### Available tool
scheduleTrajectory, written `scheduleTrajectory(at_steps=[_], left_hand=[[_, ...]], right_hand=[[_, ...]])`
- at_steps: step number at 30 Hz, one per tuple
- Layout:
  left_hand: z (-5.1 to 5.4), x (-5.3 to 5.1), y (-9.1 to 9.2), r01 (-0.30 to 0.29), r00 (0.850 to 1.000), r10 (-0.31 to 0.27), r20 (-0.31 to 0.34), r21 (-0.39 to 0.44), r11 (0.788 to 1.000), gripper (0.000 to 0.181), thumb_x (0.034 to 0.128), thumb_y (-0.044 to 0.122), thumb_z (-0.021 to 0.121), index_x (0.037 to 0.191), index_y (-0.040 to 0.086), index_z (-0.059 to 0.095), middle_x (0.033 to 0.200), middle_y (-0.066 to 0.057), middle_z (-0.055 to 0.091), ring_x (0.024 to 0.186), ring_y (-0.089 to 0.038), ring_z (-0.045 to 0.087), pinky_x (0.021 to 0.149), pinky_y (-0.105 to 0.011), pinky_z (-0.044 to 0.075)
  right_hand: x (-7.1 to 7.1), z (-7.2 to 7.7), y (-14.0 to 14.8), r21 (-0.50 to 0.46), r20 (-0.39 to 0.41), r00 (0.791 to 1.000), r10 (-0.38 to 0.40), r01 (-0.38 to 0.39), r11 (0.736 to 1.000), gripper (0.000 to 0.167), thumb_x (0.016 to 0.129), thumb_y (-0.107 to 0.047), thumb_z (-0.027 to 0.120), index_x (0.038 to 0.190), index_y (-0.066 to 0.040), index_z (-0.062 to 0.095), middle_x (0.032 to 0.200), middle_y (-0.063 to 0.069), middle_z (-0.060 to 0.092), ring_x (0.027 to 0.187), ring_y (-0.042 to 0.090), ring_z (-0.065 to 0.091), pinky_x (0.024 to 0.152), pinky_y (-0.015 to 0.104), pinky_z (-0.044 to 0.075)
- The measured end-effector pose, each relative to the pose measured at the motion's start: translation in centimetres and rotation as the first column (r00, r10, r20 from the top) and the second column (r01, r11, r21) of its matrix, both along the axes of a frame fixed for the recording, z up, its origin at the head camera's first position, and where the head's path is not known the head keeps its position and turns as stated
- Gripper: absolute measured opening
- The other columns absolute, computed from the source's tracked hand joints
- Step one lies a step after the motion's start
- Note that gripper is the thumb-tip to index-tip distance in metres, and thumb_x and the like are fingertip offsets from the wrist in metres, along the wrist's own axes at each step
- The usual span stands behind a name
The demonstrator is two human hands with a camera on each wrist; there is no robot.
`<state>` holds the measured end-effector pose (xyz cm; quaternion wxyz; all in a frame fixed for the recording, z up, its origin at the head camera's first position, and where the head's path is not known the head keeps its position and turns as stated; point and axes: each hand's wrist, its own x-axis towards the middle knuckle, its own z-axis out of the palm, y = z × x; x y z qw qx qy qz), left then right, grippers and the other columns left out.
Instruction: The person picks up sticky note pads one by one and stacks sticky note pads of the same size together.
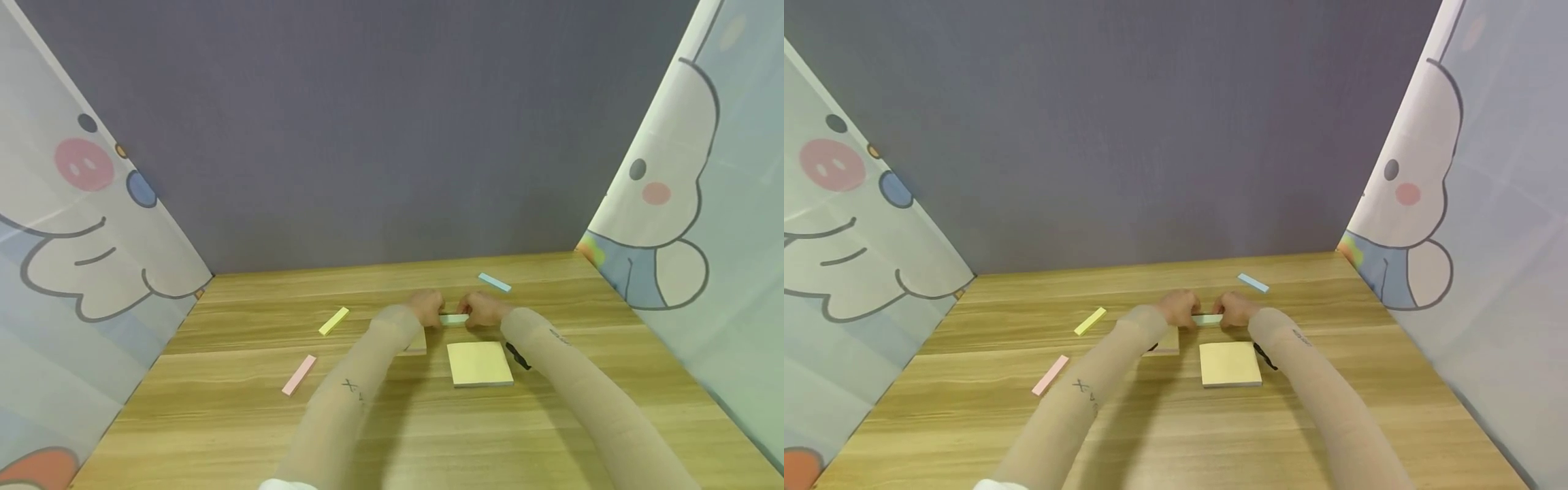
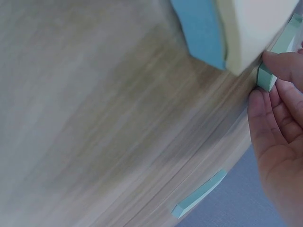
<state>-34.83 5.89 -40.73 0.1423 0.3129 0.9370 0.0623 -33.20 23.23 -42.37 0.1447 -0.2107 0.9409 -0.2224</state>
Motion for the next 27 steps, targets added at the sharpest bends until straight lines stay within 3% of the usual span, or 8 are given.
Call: scheduleTrajectory(at_steps=[6, 12, 17, 21, 24, 27], left_hand=[[1.8, -0.1, -0.3, -0.018, 1.0, 0.018, 0.001, 0.023, 1.0, 0.043, 0.0803, 0.018, 0.068, 0.121, 0.01, 0.059, 0.121, -0.002, 0.061, 0.107, -0.018, 0.058, 0.087, -0.027, 0.049], [3.6, -0.2, -2.2, -0.015, 1.0, 0.014, 0.015, 0.069, 0.998, 0.043, 0.0833, 0.023, 0.065, 0.124, 0.009, 0.057, 0.127, -0.003, 0.057, 0.117, -0.021, 0.052, 0.096, -0.031, 0.045], [5.4, -0.5, -5.4, -0.058, 0.996, 0.049, 0.075, 0.129, 0.99, 0.042, 0.087, 0.019, 0.061, 0.126, 0.005, 0.054, 0.13, -0.008, 0.054, 0.122, -0.026, 0.047, 0.1, -0.036, 0.042], [6.5, -1.0, -8.8, -0.089, 0.995, 0.084, 0.046, 0.124, 0.988, 0.038, 0.0863, 0.017, 0.062, 0.121, 0.003, 0.057, 0.124, -0.011, 0.057, 0.118, -0.028, 0.05, 0.099, -0.038, 0.042], [6.7, -1.3, -11.6, -0.109, 0.994, 0.108, 0.013, 0.107, 0.988, 0.034, 0.0848, 0.016, 0.064, 0.116, 0.001, 0.06, 0.117, -0.012, 0.06, 0.111, -0.029, 0.054, 0.095, -0.04, 0.044], [6.4, -1.4, -14.3, -0.134, 0.991, 0.132, 0.028, 0.106, 0.985, 0.031, 0.084, 0.012, 0.063, 0.112, -0.001, 0.061, 0.114, -0.016, 0.061, 0.107, -0.031, 0.055, 0.092, -0.042, 0.046]], right_hand=[[0.0, 0.3, 0.1, -0.009, 0.018, 1.0, -0.018, 0.018, 1.0, 0.03, 0.075, 0.001, 0.066, 0.105, 0.002, 0.063, 0.102, 0.011, 0.062, 0.093, 0.024, 0.056, 0.084, 0.039, 0.048], [0.1, 0.0, 0.0, -0.019, -0.002, 1.0, -0.003, 0.003, 1.0, 0.025, 0.076, 0.001, 0.066, 0.1, 0.002, 0.065, 0.096, 0.012, 0.064, 0.085, 0.02, 0.056, 0.076, 0.034, 0.049], [0.4, 0.0, 0.0, -0.025, 0.003, 1.0, -0.012, 0.012, 1.0, 0.026, 0.079, -0.001, 0.067, 0.104, 0.004, 0.064, 0.098, 0.014, 0.063, 0.086, 0.019, 0.055, 0.077, 0.033, 0.049], [0.6, 0.0, 0.0, -0.021, -0.002, 1.0, -0.013, 0.013, 1.0, 0.026, 0.079, -0.002, 0.067, 0.104, 0.003, 0.064, 0.098, 0.013, 0.063, 0.087, 0.02, 0.055, 0.078, 0.034, 0.049], [0.7, 0.1, -0.1, -0.021, -0.003, 1.0, -0.012, 0.012, 1.0, 0.026, 0.079, -0.003, 0.067, 0.105, 0.003, 0.063, 0.098, 0.013, 0.063, 0.088, 0.021, 0.055, 0.079, 0.034, 0.048], [0.7, 0.2, 0.0, -0.023, -0.002, 1.0, -0.008, 0.008, 1.0, 0.027, 0.08, -0.003, 0.067, 0.105, 0.004, 0.063, 0.099, 0.014, 0.062, 0.089, 0.022, 0.055, 0.08, 0.036, 0.049]])
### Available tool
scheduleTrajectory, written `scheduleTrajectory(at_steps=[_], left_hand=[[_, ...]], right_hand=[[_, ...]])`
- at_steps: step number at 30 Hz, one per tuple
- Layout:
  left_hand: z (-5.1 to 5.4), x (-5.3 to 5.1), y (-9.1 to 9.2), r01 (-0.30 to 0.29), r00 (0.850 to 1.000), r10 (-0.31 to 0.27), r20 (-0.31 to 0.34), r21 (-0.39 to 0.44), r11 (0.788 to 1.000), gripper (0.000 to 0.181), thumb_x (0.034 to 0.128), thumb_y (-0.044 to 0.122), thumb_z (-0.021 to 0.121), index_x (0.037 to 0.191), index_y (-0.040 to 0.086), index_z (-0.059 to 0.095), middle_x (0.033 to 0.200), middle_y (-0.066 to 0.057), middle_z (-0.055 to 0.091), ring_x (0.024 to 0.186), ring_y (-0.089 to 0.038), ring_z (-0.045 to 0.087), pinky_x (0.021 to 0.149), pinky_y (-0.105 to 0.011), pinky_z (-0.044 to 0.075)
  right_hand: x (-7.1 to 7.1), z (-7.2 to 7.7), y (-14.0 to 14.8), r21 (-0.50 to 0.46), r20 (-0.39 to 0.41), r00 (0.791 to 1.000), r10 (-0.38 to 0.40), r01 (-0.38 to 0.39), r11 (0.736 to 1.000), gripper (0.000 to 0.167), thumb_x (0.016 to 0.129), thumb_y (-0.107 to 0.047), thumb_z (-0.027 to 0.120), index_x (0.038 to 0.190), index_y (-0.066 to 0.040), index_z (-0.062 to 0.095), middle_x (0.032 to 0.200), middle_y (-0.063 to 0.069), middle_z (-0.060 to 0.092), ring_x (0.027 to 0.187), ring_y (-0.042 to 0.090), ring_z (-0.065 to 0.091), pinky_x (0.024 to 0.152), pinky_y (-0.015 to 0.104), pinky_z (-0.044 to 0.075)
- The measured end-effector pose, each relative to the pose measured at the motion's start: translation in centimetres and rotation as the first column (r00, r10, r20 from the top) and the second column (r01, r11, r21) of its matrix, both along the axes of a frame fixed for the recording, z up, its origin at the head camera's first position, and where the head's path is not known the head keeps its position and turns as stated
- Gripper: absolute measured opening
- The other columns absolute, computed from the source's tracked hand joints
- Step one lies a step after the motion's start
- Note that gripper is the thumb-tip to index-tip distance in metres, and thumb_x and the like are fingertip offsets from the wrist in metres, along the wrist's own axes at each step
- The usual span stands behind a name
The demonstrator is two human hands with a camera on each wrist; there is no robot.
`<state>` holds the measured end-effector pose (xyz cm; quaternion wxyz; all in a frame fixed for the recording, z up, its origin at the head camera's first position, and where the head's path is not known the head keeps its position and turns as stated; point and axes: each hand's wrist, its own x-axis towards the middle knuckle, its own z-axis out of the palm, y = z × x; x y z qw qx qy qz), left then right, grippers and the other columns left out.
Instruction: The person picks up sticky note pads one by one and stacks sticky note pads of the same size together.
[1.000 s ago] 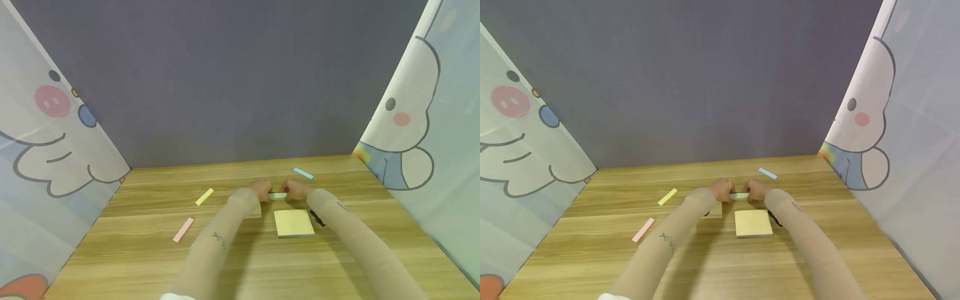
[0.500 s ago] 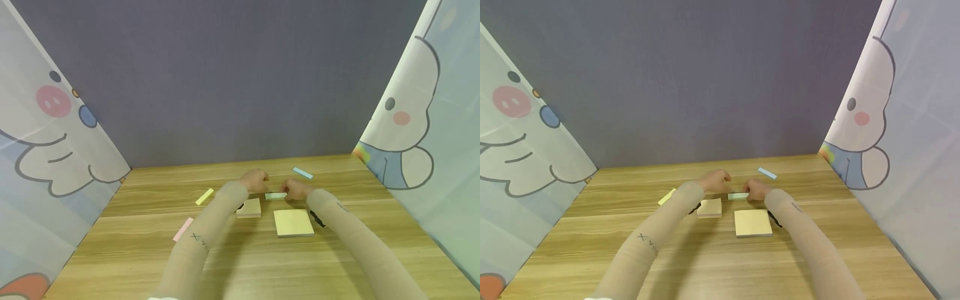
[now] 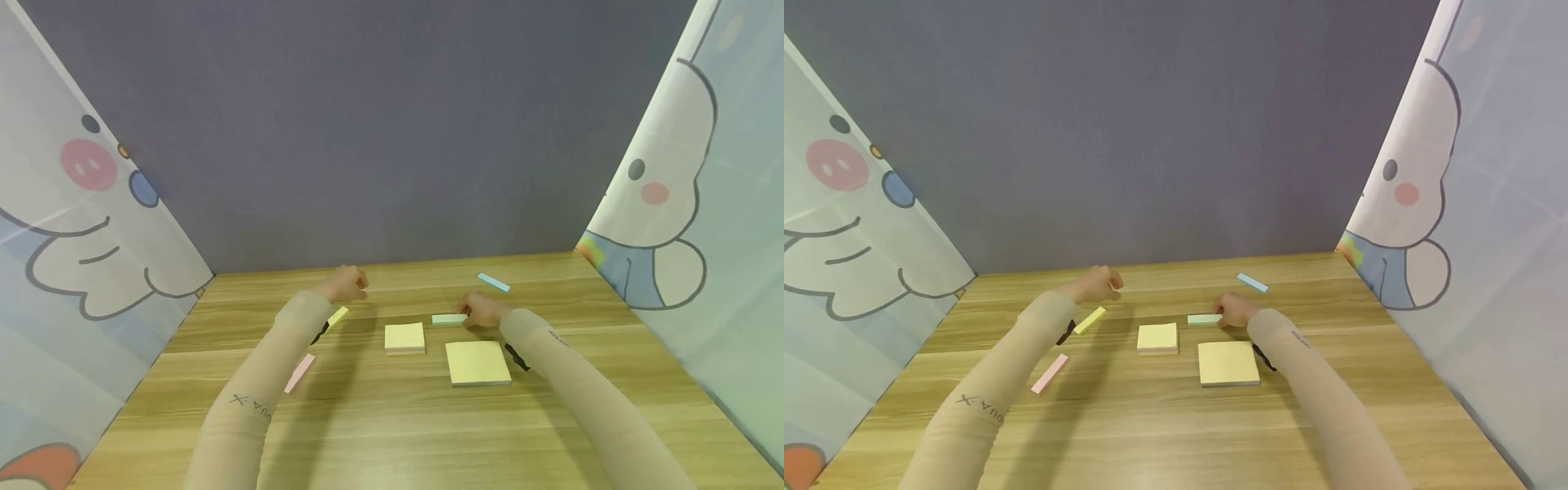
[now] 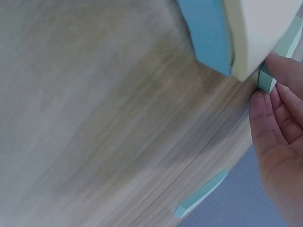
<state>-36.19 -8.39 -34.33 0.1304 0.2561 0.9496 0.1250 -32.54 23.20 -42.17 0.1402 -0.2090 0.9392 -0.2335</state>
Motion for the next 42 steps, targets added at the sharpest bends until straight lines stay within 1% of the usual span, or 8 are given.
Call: scheduleTrajectory(at_steps=[5, 8, 12, 16, 19, 22, 35, 42], left_hand=[[-1.3, 0.6, -3.8, -0.1, 0.994, 0.101, 0.034, -0.043, 0.994, 0.03, 0.083, 0.012, 0.063, 0.109, -0.004, 0.061, 0.115, -0.019, 0.059, 0.104, -0.033, 0.056, 0.088, -0.043, 0.048], [-2.5, 1.2, -5.3, -0.178, 0.983, 0.181, 0.028, -0.09, 0.98, 0.033, 0.0815, 0.015, 0.065, 0.107, -0.005, 0.061, 0.113, -0.019, 0.06, 0.102, -0.033, 0.057, 0.086, -0.044, 0.05], [-4.3, 2.1, -6.5, -0.276, 0.956, 0.284, 0.067, -0.109, 0.955, 0.03, 0.0786, 0.02, 0.069, 0.097, -0.003, 0.062, 0.096, -0.014, 0.064, 0.083, -0.025, 0.06, 0.073, -0.037, 0.053], [-5.4, 2.9, -7.0, -0.355, 0.926, 0.359, 0.116, -0.056, 0.933, 0.029, 0.077, 0.018, 0.071, 0.093, -0.002, 0.059, 0.082, -0.009, 0.061, 0.069, -0.018, 0.053, 0.063, -0.029, 0.05], [-5.7, 3.2, -7.1, -0.37, 0.921, 0.368, 0.126, -0.013, 0.929, 0.031, 0.0777, 0.015, 0.069, 0.098, -0.005, 0.057, 0.082, -0.009, 0.061, 0.07, -0.019, 0.055, 0.062, -0.028, 0.051], [-5.9, 3.1, -7.0, -0.361, 0.927, 0.36, 0.11, -0.005, 0.932, 0.03, 0.0785, 0.015, 0.068, 0.1, -0.004, 0.059, 0.083, -0.009, 0.061, 0.07, -0.019, 0.055, 0.06, -0.027, 0.048], [-6.7, 2.6, -6.7, -0.331, 0.942, 0.331, 0.052, -0.006, 0.944, 0.012, 0.0787, 0.007, 0.065, 0.09, 0.002, 0.066, 0.077, -0.005, 0.061, 0.066, -0.018, 0.052, 0.059, -0.027, 0.045], [-6.6, 2.8, -6.4, -0.304, 0.951, 0.304, 0.055, -0.018, 0.953, 0.02, 0.0821, 0.005, 0.062, 0.101, 0.001, 0.066, 0.094, -0.01, 0.065, 0.077, -0.02, 0.055, 0.07, -0.032, 0.052]], right_hand=[[-0.1, -0.1, 0.0, 0.006, -0.007, 1.0, 0.006, -0.006, 1.0, 0.027, 0.08, -0.004, 0.067, 0.105, 0.004, 0.063, 0.101, 0.014, 0.062, 0.091, 0.023, 0.055, 0.082, 0.036, 0.049], [-0.1, -0.2, 0.0, 0.002, -0.015, 1.0, 0.009, -0.009, 1.0, 0.026, 0.08, -0.004, 0.067, 0.104, 0.004, 0.063, 0.1, 0.014, 0.063, 0.09, 0.023, 0.056, 0.081, 0.036, 0.049], [-0.2, -0.3, 0.1, 0.0, -0.015, 1.0, 0.007, -0.007, 1.0, 0.025, 0.079, -0.003, 0.067, 0.104, 0.004, 0.063, 0.099, 0.014, 0.063, 0.089, 0.023, 0.056, 0.08, 0.035, 0.049], [-0.3, -0.4, 0.2, 0.008, -0.01, 1.0, 0.0, 0.0, 1.0, 0.025, 0.079, -0.004, 0.068, 0.103, 0.002, 0.064, 0.098, 0.011, 0.063, 0.089, 0.021, 0.055, 0.08, 0.035, 0.049], [-0.3, -0.4, 0.2, 0.008, -0.014, 1.0, 0.0, 0.0, 1.0, 0.024, 0.079, -0.004, 0.068, 0.102, 0.002, 0.064, 0.097, 0.011, 0.063, 0.089, 0.022, 0.056, 0.08, 0.035, 0.049], [-0.2, -0.2, 0.2, 0.01, -0.001, 1.0, -0.013, 0.013, 1.0, 0.024, 0.079, -0.005, 0.068, 0.102, 0.002, 0.064, 0.097, 0.01, 0.062, 0.089, 0.022, 0.056, 0.08, 0.035, 0.049], [0.1, 0.2, 0.0, 0.025, 0.023, 1.0, -0.011, 0.011, 1.0, 0.026, 0.081, -0.008, 0.067, 0.106, 0.0, 0.063, 0.102, 0.01, 0.061, 0.093, 0.023, 0.055, 0.082, 0.036, 0.049], [0.0, 0.1, 0.1, 0.023, 0.01, 1.0, -0.008, 0.007, 1.0, 0.026, 0.082, -0.008, 0.067, 0.106, 0.0, 0.063, 0.101, 0.01, 0.062, 0.092, 0.023, 0.056, 0.082, 0.036, 0.049]])
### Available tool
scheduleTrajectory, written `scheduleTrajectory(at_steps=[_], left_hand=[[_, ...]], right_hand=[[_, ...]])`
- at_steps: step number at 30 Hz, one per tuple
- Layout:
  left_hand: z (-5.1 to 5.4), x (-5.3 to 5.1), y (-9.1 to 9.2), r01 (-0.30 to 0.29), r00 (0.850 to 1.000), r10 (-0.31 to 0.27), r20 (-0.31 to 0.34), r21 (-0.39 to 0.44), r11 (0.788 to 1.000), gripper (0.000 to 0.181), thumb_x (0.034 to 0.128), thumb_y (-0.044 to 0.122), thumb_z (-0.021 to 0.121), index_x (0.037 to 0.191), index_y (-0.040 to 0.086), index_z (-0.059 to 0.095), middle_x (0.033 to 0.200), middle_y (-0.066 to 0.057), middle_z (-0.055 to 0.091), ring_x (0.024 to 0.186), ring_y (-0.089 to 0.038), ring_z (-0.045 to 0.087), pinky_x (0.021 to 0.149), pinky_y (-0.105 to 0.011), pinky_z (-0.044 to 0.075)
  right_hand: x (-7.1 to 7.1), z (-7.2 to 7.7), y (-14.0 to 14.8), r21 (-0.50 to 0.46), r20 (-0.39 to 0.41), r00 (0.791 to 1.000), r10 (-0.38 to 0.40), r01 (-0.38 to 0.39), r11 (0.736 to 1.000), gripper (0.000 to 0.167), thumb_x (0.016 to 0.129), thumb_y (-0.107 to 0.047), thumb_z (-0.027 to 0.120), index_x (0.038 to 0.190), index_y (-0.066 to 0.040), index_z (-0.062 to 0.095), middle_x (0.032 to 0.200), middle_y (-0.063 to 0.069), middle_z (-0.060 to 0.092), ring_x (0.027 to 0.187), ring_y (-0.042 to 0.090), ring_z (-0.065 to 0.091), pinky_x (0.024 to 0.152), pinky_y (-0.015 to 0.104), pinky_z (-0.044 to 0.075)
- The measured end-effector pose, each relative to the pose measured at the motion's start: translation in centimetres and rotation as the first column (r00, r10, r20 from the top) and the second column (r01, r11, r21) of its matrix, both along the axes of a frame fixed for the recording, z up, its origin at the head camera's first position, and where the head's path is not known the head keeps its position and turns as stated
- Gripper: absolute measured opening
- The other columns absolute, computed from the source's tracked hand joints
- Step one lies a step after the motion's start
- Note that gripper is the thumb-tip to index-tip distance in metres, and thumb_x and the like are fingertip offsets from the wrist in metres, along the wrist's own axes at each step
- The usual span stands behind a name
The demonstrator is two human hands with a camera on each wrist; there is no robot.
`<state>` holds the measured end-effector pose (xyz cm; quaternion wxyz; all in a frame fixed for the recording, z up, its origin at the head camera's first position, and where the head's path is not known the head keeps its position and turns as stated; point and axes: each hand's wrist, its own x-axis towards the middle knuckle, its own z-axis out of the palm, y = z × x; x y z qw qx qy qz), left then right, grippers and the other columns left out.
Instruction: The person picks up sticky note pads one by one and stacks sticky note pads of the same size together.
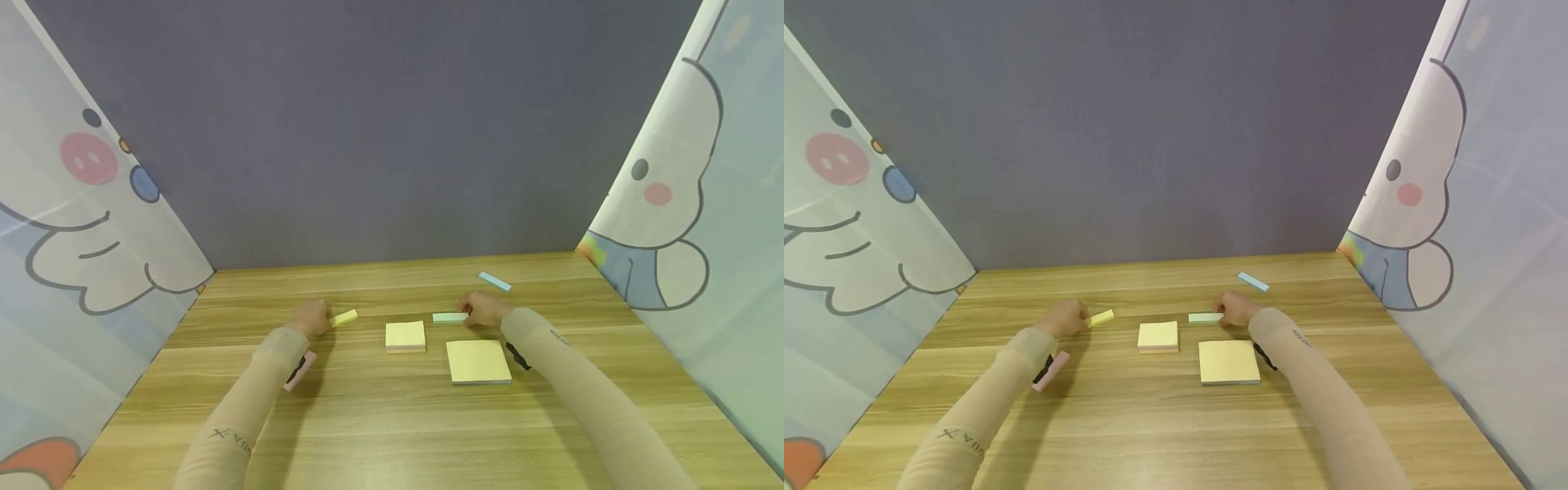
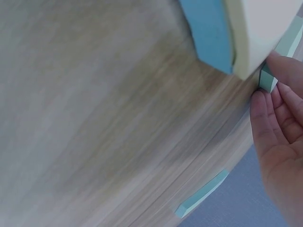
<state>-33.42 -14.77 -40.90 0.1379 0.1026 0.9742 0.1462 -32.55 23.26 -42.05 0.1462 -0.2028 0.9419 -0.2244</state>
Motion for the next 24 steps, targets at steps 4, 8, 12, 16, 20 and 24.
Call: scheduleTrajectory(at_steps=[4, 8, 12, 16, 20, 24], left_hand=[[-0.07, 0.1, -0.12, -0.001, 1.0, 0.001, 0.012, 0.014, 1.0, 0.025, 0.0823, 0.003, 0.062, 0.107, -0.002, 0.063, 0.109, -0.016, 0.062, 0.092, -0.026, 0.059, 0.08, -0.039, 0.053], [-0.08, 0.07, -0.17, 0.008, 1.0, -0.008, 0.008, 0.019, 1.0, 0.025, 0.0825, 0.003, 0.062, 0.107, -0.001, 0.063, 0.112, -0.017, 0.061, 0.096, -0.028, 0.059, 0.083, -0.041, 0.052], [0.05, 0.06, -0.07, 0.004, 1.0, -0.004, 0.019, 0.042, 0.999, 0.023, 0.0826, 0.003, 0.062, 0.105, -0.001, 0.064, 0.108, -0.015, 0.063, 0.088, -0.024, 0.058, 0.079, -0.038, 0.053], [0.28, 0.2, 0.07, -0.007, 1.0, 0.006, 0.02, 0.063, 0.998, 0.022, 0.0813, 0.003, 0.064, 0.103, -0.001, 0.064, 0.105, -0.015, 0.063, 0.083, -0.022, 0.056, 0.076, -0.036, 0.052], [0.24, 0.35, 0.07, -0.006, 1.0, 0.006, -0.008, 0.053, 0.999, 0.023, 0.0791, 0.003, 0.067, 0.101, -0.002, 0.064, 0.103, -0.014, 0.061, 0.083, -0.022, 0.055, 0.076, -0.035, 0.051], [-0.12, 0.42, -0.11, 0.004, 0.999, -0.003, -0.032, 0.043, 0.999, 0.023, 0.078, 0.003, 0.068, 0.1, -0.004, 0.064, 0.102, -0.014, 0.06, 0.083, -0.023, 0.054, 0.075, -0.035, 0.051]], right_hand=[[-0.03, -0.12, 0.02, -0.002, -0.009, 1.0, 0.012, -0.012, 1.0, 0.026, 0.081, -0.006, 0.067, 0.105, 0.001, 0.063, 0.1, 0.011, 0.062, 0.091, 0.023, 0.056, 0.081, 0.036, 0.049], [-0.1, -0.21, 0.07, -0.004, -0.005, 1.0, 0.012, -0.012, 1.0, 0.026, 0.081, -0.006, 0.067, 0.105, 0.001, 0.063, 0.101, 0.012, 0.062, 0.092, 0.023, 0.056, 0.082, 0.036, 0.049], [-0.12, -0.19, 0.18, -0.013, -0.007, 1.0, 0.017, -0.017, 1.0, 0.026, 0.08, -0.006, 0.068, 0.104, 0.002, 0.063, 0.099, 0.012, 0.062, 0.09, 0.023, 0.056, 0.081, 0.036, 0.049], [-0.15, -0.21, 0.25, -0.018, 0.002, 1.0, 0.007, -0.007, 1.0, 0.026, 0.08, -0.005, 0.068, 0.104, 0.002, 0.063, 0.099, 0.012, 0.062, 0.09, 0.022, 0.055, 0.081, 0.035, 0.049], [-0.18, -0.12, 0.21, -0.022, 0.008, 1.0, 0.008, -0.008, 1.0, 0.027, 0.08, -0.006, 0.068, 0.105, 0.003, 0.062, 0.101, 0.014, 0.062, 0.092, 0.024, 0.056, 0.082, 0.036, 0.049], [-0.22, -0.15, 0.2, -0.033, 0.021, 1.0, 0.005, -0.004, 0.999, 0.028, 0.081, -0.007, 0.067, 0.107, 0.003, 0.062, 0.104, 0.015, 0.062, 0.094, 0.025, 0.056, 0.084, 0.037, 0.049]])
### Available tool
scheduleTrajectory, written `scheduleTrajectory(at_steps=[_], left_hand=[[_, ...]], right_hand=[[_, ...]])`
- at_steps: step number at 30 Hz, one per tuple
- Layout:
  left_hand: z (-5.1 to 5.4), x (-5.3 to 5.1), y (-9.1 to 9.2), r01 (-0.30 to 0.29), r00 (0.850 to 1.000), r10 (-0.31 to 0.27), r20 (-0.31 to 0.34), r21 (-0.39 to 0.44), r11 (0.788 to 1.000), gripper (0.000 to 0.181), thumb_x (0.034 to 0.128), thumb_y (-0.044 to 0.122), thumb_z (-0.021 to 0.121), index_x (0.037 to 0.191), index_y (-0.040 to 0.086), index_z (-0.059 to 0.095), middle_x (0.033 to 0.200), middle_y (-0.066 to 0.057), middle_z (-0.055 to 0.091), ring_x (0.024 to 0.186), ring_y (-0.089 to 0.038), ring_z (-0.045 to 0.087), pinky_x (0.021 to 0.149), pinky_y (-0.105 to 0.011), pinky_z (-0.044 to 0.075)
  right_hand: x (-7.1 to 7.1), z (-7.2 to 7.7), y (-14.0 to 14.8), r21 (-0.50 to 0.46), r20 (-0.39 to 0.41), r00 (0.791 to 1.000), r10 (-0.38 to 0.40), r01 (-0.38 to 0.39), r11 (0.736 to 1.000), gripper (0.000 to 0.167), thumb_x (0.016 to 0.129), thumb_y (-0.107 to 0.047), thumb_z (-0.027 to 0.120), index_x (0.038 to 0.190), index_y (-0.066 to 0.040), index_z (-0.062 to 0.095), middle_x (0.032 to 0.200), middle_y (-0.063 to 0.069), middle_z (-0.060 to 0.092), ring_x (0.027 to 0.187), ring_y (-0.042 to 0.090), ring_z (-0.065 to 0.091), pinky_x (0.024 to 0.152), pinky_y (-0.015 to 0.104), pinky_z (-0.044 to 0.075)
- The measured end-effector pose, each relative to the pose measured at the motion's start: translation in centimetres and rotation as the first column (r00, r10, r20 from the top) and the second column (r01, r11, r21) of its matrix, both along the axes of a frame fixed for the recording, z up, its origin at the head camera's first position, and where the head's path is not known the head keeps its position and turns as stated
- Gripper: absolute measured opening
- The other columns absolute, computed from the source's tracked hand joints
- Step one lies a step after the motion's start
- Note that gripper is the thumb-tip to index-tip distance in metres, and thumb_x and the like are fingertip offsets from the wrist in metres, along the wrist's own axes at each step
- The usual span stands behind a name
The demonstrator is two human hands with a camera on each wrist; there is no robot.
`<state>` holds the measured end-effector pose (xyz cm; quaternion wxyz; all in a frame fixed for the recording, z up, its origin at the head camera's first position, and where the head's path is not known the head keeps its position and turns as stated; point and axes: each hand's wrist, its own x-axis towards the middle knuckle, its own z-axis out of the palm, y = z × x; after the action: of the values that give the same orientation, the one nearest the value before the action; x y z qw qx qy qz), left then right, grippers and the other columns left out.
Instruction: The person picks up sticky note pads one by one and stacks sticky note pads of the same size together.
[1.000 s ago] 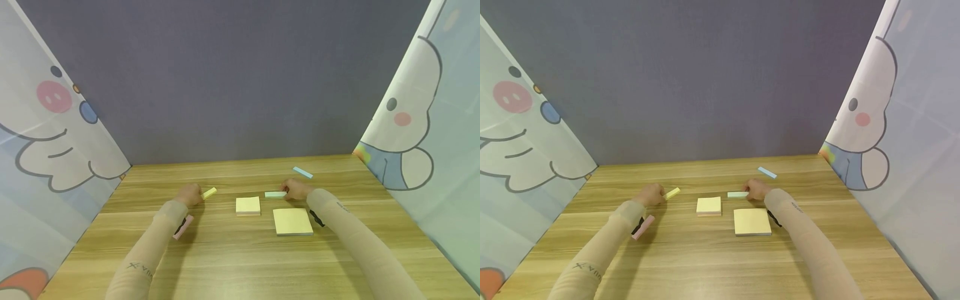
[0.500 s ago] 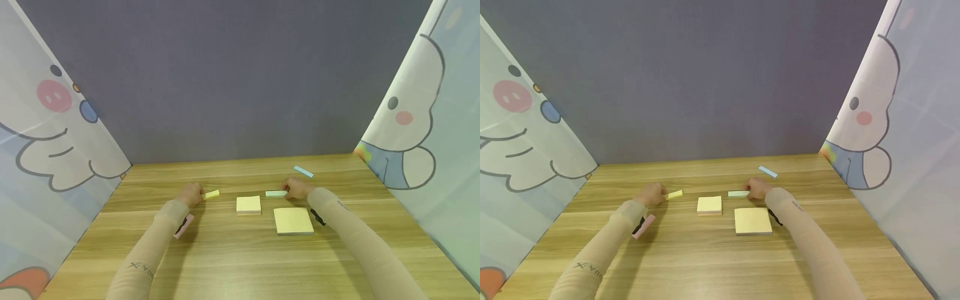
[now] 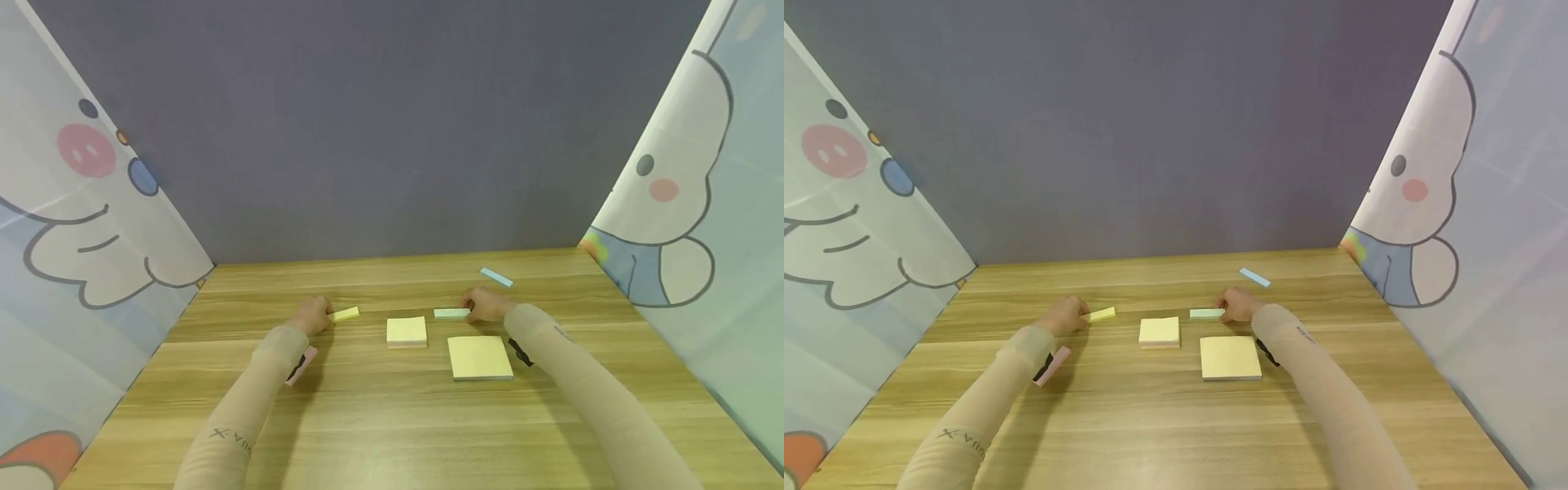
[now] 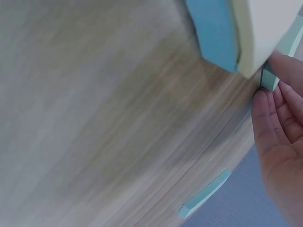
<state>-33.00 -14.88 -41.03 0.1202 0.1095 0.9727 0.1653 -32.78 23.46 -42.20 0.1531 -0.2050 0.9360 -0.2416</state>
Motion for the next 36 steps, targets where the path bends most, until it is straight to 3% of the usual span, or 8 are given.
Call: scheduleTrajectory(at_steps=[15, 23, 36], left_hand=[[-0.3, 0.0, 0.2, 0.0, 0.999, -0.001, -0.043, -0.013, 1.0, 0.02, 0.0776, 0.005, 0.069, 0.097, -0.001, 0.065, 0.102, -0.014, 0.061, 0.093, -0.028, 0.055, 0.082, -0.04, 0.05], [-0.7, -0.7, -0.6, 0.038, 0.999, -0.039, -0.018, -0.01, 0.999, 0.03, 0.0784, 0.006, 0.069, 0.107, -0.002, 0.063, 0.11, -0.018, 0.062, 0.101, -0.033, 0.058, 0.086, -0.043, 0.05], [-0.6, -0.9, -1.1, 0.113, 0.994, -0.113, -0.003, 0.019, 0.993, 0.029, 0.0791, 0.005, 0.067, 0.107, -0.003, 0.063, 0.114, -0.022, 0.059, 0.105, -0.036, 0.055, 0.089, -0.047, 0.048]], right_hand=[[0.0, 0.1, 0.4, -0.02, 0.0, 1.0, -0.002, 0.002, 1.0, 0.027, 0.082, -0.007, 0.066, 0.106, 0.003, 0.063, 0.104, 0.014, 0.062, 0.093, 0.024, 0.055, 0.083, 0.037, 0.048], [0.1, 0.1, 0.1, -0.008, 0.009, 1.0, -0.025, 0.025, 1.0, 0.028, 0.081, -0.008, 0.067, 0.108, 0.001, 0.063, 0.104, 0.012, 0.062, 0.093, 0.022, 0.055, 0.083, 0.035, 0.049], [0.2, 0.1, 0.1, 0.011, 0.022, 0.999, -0.031, 0.03, 0.999, 0.029, 0.083, -0.009, 0.066, 0.11, 0.0, 0.062, 0.108, 0.013, 0.061, 0.097, 0.024, 0.056, 0.085, 0.037, 0.048]])
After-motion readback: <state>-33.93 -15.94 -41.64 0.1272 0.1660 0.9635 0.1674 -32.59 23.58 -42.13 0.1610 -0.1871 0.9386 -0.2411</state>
